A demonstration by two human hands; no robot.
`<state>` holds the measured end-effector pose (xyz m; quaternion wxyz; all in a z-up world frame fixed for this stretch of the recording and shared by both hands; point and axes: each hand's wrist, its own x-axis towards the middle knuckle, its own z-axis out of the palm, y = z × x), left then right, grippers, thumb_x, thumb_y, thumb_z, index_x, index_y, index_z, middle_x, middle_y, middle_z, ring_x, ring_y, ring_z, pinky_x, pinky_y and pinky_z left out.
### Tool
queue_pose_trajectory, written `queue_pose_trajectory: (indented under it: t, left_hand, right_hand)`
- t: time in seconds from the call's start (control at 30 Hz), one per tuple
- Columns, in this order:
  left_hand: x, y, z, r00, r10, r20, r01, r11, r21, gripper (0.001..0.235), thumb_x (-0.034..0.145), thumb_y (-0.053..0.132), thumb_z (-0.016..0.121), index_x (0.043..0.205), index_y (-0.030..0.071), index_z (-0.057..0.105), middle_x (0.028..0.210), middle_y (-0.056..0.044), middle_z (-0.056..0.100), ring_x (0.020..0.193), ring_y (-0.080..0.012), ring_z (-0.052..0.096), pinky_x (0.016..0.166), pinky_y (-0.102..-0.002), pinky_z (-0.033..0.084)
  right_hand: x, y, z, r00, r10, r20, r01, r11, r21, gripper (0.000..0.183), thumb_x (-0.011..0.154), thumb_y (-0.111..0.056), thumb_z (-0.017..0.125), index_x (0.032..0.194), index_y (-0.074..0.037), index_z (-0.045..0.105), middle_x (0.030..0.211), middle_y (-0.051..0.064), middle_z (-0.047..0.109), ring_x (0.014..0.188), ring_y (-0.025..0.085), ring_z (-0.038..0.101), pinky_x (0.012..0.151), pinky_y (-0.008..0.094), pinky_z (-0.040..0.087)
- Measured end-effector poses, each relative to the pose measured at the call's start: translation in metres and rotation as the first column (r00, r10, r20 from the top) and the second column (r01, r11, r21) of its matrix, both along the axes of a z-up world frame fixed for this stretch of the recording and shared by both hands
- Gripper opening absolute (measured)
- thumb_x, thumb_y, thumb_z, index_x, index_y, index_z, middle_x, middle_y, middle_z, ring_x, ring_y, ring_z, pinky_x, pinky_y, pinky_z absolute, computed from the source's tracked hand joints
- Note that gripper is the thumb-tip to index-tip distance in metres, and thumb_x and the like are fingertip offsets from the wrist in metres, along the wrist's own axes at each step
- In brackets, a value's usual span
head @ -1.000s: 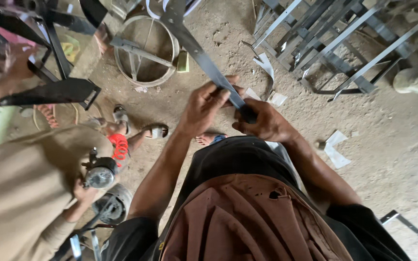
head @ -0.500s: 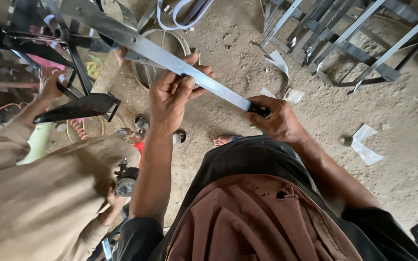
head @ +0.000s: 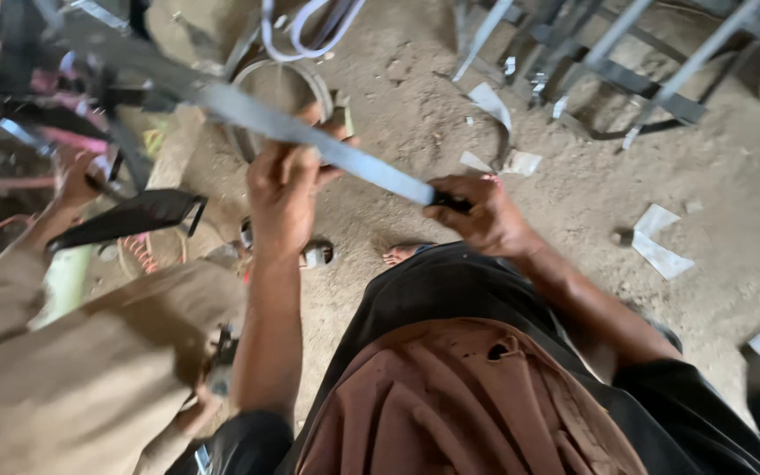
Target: The person handles various metal slats and frame components, fitting them together and aligning them.
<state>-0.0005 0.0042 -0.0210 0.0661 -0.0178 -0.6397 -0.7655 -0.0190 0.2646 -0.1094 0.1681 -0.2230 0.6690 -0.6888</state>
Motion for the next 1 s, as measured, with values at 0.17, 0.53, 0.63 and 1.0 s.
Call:
queue_pose_trajectory:
  t: [0.17, 0.53, 0.63, 1.0]
  left_hand:
    - [-0.002, 0.048, -0.012, 0.999, -0.047, -0.016, 0.049, 0.972, 0.232, 0.047, 0.114, 0.034, 0.047, 0.154, 0.011, 0.042, 0.129, -0.020, 0.066, 0.125, -0.0303, 0.066, 0.116, -0.065, 0.050]
    - [-0.014, 0.006, -0.084, 0.888, 0.337, 0.314, -0.249, 0.924, -0.290, 0.037, 0.113, 0.036, 0.043, 0.132, 0.007, 0.058, 0.070, 0.002, 0.049, 0.058, -0.0047, 0.048, 0.064, -0.024, 0.054]
    - [-0.014, -0.004, -0.112, 0.870, 0.366, 0.330, -0.222, 0.889, -0.401, 0.035, 0.114, 0.035, 0.044, 0.127, 0.007, 0.061, 0.064, 0.001, 0.046, 0.053, -0.0056, 0.045, 0.057, -0.021, 0.047]
    - [-0.024, -0.044, -0.212, 0.629, 0.416, 0.657, -0.063, 0.870, -0.490, 0.027, 0.110, 0.028, 0.052, 0.115, 0.007, 0.068, 0.058, -0.003, 0.053, 0.038, -0.0091, 0.047, 0.035, -0.024, 0.044]
  right_hand:
    - [0.011, -0.002, -0.006, 0.999, -0.042, 0.020, 0.044, 0.988, -0.151, 0.025, 0.090, -0.007, 0.080, 0.104, 0.011, 0.070, 0.097, 0.030, 0.072, 0.091, 0.035, 0.071, 0.078, 0.049, 0.056]
    - [-0.028, 0.082, -0.170, 0.947, -0.186, 0.262, -0.033, 0.755, 0.655, 0.029, 0.094, -0.021, 0.067, 0.120, -0.013, 0.076, 0.098, 0.016, 0.078, 0.096, 0.040, 0.074, 0.085, 0.052, 0.057]
    - [-0.044, 0.123, -0.231, 0.882, -0.319, 0.346, -0.043, 0.678, 0.734, 0.028, 0.092, -0.031, 0.073, 0.118, -0.022, 0.077, 0.109, 0.008, 0.078, 0.107, 0.031, 0.073, 0.094, 0.047, 0.056]
    - [-0.128, 0.151, -0.304, 0.643, -0.682, 0.348, 0.236, 0.609, 0.757, 0.033, 0.091, -0.040, 0.073, 0.117, -0.019, 0.076, 0.101, 0.008, 0.077, 0.103, 0.028, 0.073, 0.089, 0.045, 0.056]
